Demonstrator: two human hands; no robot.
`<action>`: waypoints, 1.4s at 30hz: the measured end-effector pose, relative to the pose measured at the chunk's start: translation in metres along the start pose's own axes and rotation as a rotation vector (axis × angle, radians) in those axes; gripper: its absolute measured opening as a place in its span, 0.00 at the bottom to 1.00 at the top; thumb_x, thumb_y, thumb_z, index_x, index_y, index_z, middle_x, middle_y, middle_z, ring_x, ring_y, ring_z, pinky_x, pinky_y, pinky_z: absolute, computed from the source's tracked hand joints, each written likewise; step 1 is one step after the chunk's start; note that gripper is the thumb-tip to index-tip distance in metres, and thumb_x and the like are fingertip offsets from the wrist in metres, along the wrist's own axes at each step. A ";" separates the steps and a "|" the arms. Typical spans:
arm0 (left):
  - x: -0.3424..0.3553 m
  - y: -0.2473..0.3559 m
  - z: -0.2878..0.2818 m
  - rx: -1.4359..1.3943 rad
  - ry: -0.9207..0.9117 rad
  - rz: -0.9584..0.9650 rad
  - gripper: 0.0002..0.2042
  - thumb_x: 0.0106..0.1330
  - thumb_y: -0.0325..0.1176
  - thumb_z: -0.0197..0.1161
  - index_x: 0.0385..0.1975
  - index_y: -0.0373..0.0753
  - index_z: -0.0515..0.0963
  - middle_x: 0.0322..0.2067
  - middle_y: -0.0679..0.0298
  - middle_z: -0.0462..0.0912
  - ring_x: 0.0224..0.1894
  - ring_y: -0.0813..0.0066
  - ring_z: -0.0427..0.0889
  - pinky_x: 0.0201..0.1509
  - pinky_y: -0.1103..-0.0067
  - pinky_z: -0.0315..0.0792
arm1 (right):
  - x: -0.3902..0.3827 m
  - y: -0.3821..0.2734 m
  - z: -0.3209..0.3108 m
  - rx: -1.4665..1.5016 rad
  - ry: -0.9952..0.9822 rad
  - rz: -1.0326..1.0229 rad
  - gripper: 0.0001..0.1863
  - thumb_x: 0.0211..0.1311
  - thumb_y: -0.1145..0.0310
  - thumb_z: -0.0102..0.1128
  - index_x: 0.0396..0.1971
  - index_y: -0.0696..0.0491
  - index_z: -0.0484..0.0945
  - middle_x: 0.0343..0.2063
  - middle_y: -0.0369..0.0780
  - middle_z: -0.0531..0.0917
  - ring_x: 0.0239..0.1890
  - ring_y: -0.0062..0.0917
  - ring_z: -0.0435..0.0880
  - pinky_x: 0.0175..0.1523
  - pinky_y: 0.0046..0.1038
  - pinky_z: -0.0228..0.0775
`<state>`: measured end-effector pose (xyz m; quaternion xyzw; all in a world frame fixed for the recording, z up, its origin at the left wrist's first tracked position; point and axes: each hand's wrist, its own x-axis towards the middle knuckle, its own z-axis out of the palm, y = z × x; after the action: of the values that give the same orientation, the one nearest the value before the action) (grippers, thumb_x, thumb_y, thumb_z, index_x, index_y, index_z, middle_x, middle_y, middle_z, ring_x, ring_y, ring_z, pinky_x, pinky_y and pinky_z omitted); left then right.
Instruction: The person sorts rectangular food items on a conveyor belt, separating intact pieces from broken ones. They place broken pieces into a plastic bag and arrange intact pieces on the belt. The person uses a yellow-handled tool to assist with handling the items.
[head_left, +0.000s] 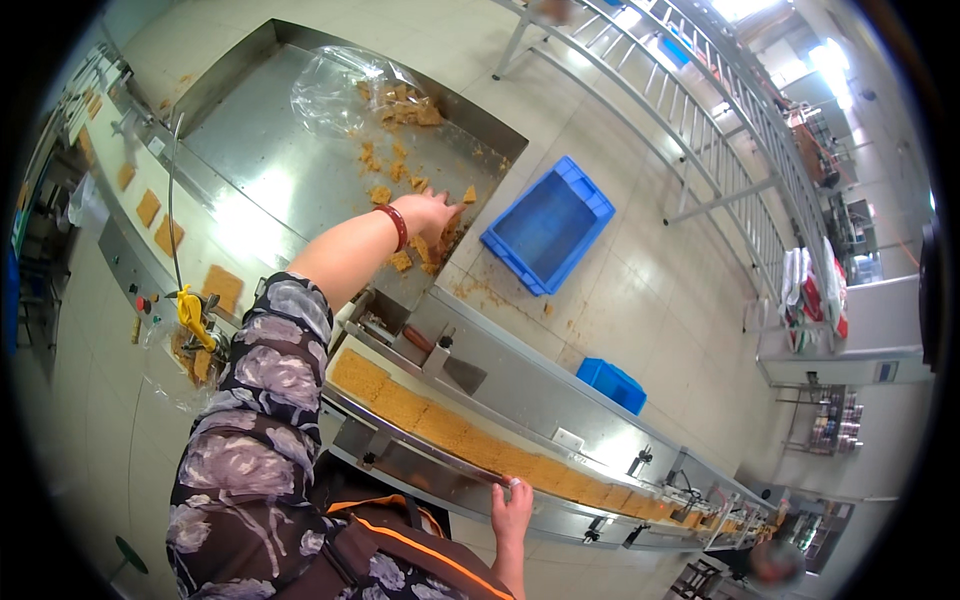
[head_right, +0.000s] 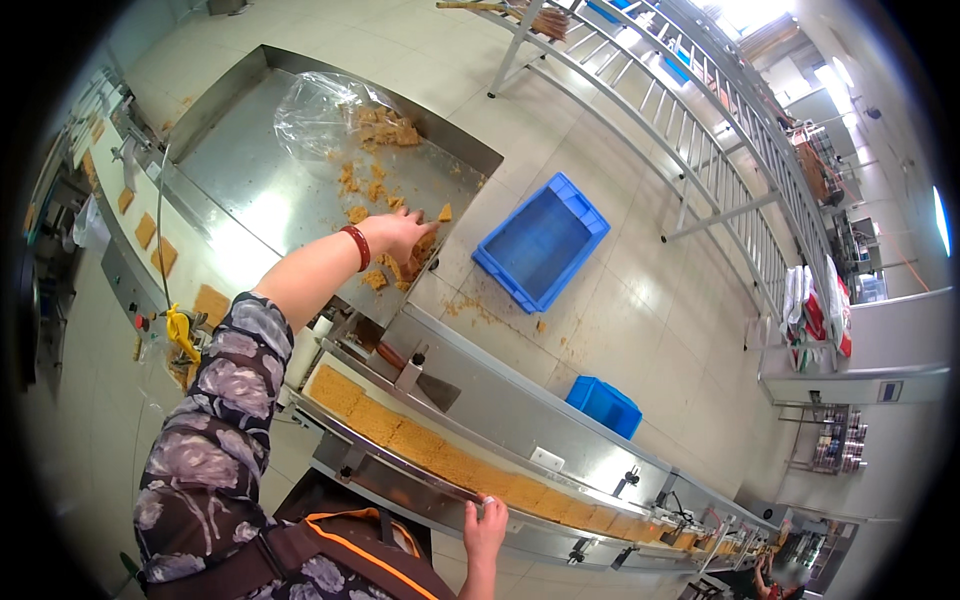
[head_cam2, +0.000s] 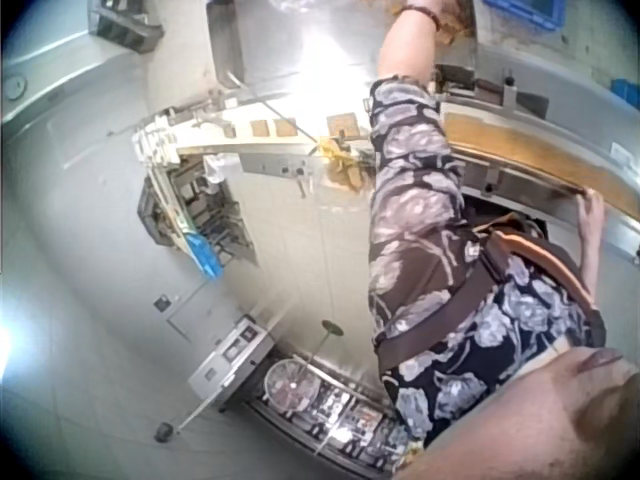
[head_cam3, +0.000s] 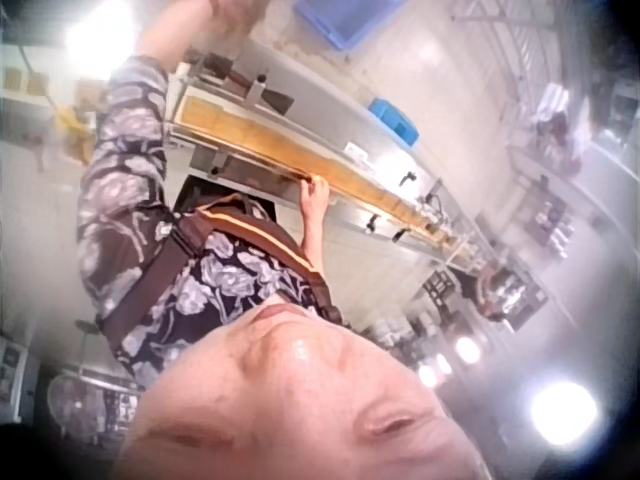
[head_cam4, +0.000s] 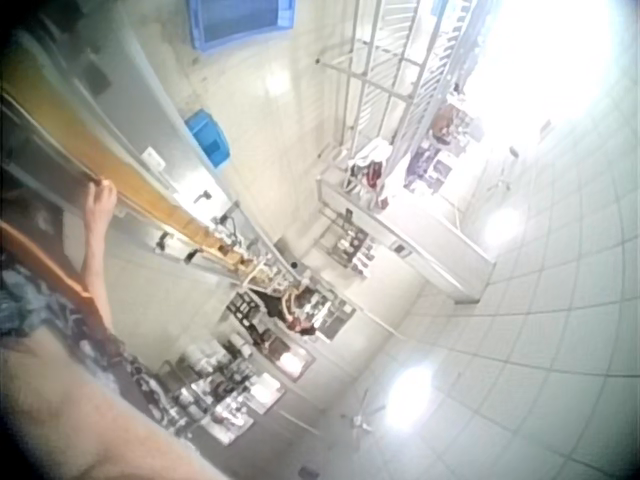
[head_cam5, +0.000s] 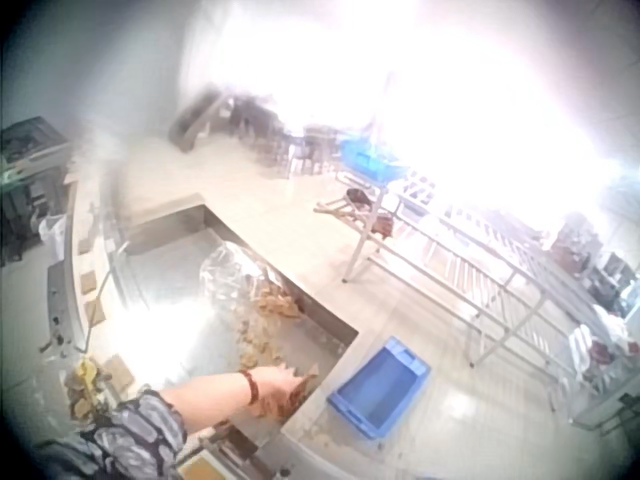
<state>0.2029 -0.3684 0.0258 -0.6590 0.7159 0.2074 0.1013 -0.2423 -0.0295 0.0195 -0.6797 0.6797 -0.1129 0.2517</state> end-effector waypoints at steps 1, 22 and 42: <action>0.001 -0.002 0.008 0.010 0.034 0.015 0.52 0.41 0.40 0.80 0.69 0.52 0.56 0.63 0.51 0.65 0.64 0.47 0.63 0.63 0.63 0.69 | 0.000 -0.001 0.000 -0.008 0.000 -0.005 0.13 0.56 0.67 0.66 0.40 0.55 0.79 0.41 0.44 0.78 0.47 0.40 0.76 0.54 0.35 0.68; 0.011 -0.009 0.045 -0.552 0.194 0.113 0.31 0.45 0.29 0.75 0.50 0.37 0.67 0.44 0.48 0.77 0.50 0.47 0.75 0.55 0.67 0.71 | 0.015 -0.021 -0.007 0.020 -0.079 -0.018 0.14 0.59 0.67 0.63 0.43 0.56 0.78 0.42 0.45 0.78 0.48 0.39 0.76 0.54 0.36 0.68; -0.422 -0.056 0.107 -1.285 1.740 -0.687 0.27 0.61 0.27 0.68 0.57 0.44 0.61 0.44 0.63 0.75 0.39 0.76 0.78 0.38 0.82 0.78 | 0.052 -0.047 -0.006 0.001 -0.164 -0.330 0.13 0.60 0.69 0.61 0.43 0.56 0.77 0.42 0.45 0.78 0.49 0.42 0.74 0.53 0.38 0.67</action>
<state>0.2916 0.0553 0.0975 -0.6710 0.0857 -0.0308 -0.7359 -0.2024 -0.0841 0.0382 -0.7887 0.5363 -0.0972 0.2845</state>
